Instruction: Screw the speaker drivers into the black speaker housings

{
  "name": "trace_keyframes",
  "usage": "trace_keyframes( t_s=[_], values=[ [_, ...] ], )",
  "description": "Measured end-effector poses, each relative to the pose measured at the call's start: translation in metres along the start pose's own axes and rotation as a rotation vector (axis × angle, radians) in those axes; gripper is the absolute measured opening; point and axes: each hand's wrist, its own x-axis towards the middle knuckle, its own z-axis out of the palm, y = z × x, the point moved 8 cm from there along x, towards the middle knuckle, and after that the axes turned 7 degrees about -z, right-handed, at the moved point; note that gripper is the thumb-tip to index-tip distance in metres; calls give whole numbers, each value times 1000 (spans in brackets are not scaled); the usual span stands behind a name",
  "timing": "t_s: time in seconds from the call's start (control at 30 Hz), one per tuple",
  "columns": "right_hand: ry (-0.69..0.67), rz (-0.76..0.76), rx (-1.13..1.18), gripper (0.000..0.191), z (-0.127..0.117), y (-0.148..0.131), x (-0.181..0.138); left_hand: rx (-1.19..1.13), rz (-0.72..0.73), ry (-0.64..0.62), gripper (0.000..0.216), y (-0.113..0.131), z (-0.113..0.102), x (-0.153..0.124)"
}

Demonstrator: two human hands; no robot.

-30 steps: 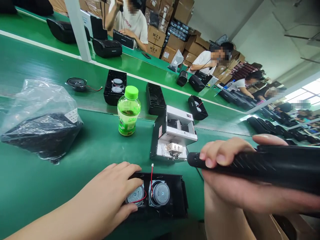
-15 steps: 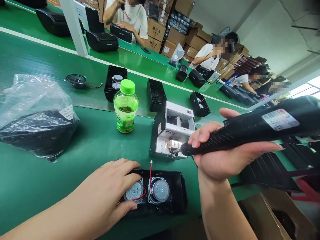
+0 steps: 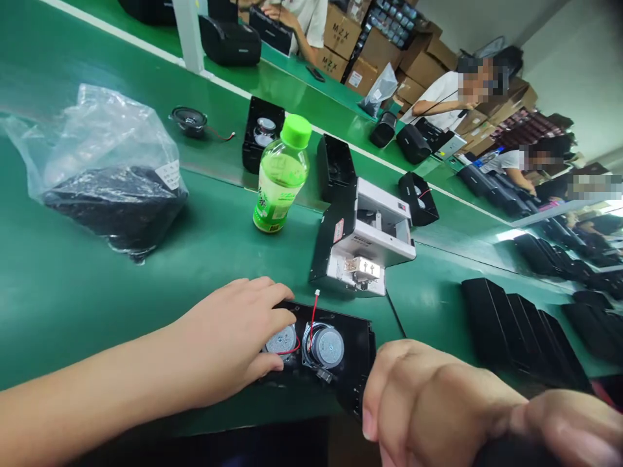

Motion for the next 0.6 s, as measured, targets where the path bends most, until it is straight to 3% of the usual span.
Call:
trace_keyframes(
  t_s=[0.1, 0.17, 0.23, 0.3, 0.37, 0.43, 0.53, 0.6],
  values=[
    [-207, 27, 83, 59, 16, 8, 4, -13, -15, -25, 35, 1, -1, 3],
    [-273, 32, 106, 56, 25, 17, 1, -21, -25, -52, 34, 1, -1, 4],
    [-152, 6, 152, 47, 24, 25, -6, -24, -30, -70, 35, 2, -1, 5],
    [51, -10, 197, 32, 16, 34, -16, -21, -34, -82, 36, 2, -1, 5],
    [132, -25, 232, 22, 14, 38, -22, -14, -38, -91, 36, 3, -1, 5],
    [57, -32, 237, 28, 19, 37, -18, -6, -38, -92, 36, 3, 0, 4],
    [-189, 2, 209, 41, 29, 34, -9, 2, -28, -86, 37, 3, 0, 2],
    [-153, 11, 197, 37, 18, 34, -7, 3, -19, -71, 36, 3, -1, 2]
  ],
)
